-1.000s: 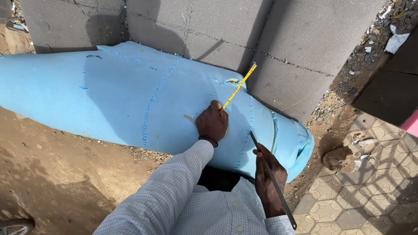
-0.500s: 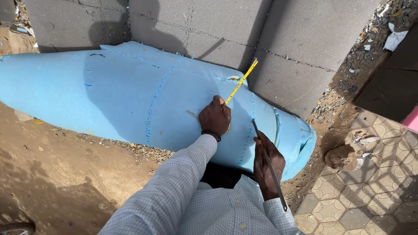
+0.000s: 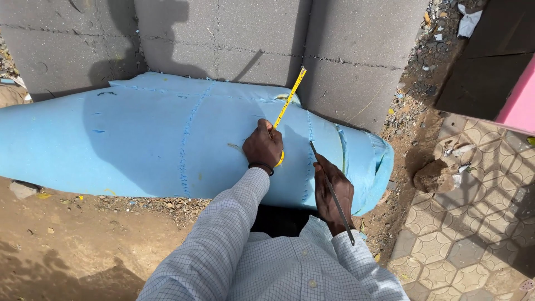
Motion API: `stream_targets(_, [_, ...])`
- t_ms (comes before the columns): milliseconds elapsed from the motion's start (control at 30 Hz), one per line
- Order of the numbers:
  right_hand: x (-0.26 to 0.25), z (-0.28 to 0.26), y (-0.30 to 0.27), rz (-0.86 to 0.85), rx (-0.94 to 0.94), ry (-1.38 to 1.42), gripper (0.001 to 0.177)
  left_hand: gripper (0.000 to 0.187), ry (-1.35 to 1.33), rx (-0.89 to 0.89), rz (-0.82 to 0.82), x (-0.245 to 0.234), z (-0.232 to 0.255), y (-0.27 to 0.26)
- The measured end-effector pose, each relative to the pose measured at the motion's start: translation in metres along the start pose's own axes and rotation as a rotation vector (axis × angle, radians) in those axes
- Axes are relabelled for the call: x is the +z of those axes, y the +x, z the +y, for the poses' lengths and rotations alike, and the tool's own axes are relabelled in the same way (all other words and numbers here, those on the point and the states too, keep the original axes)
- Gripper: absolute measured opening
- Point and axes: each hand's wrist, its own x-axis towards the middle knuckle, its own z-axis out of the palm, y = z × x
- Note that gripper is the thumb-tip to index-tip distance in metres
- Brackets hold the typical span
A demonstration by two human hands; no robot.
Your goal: The person measures a large blue foam roll using a yellow tape measure and a metal ruler, marking the surface with a knife. They then proceed to cut the foam along the marked lines using the knife, working outdoors on a dirt surface.
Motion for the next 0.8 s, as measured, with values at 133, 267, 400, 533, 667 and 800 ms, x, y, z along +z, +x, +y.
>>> stream_targets(133, [-0.015,-0.007,-0.051,-0.008,0.028,-0.006,0.036,0.010,0.009,-0.009,-0.013,0.006,-0.004,0.002])
stream_targets(267, [-0.024,-0.002,-0.096,-0.054,0.028,-0.034,0.037,0.013,-0.010,-0.042,-0.077,-0.003,0.000,0.002])
stream_targets(400, [-0.027,0.000,-0.114,-0.040,0.036,-0.052,0.038,0.016,-0.027,-0.050,-0.092,-0.006,0.000,0.004])
stream_targets(533, [-0.023,-0.007,-0.103,0.026,0.012,-0.014,0.040,0.016,-0.023,-0.027,-0.114,-0.013,-0.007,0.004])
stream_targets(667, [-0.014,-0.007,-0.112,-0.008,0.046,-0.013,0.039,0.017,-0.115,-0.005,-0.219,-0.031,-0.011,0.001])
stream_targets(800, [-0.015,0.002,-0.126,-0.057,0.084,-0.013,0.039,0.019,-0.224,0.012,-0.305,-0.054,-0.028,-0.007])
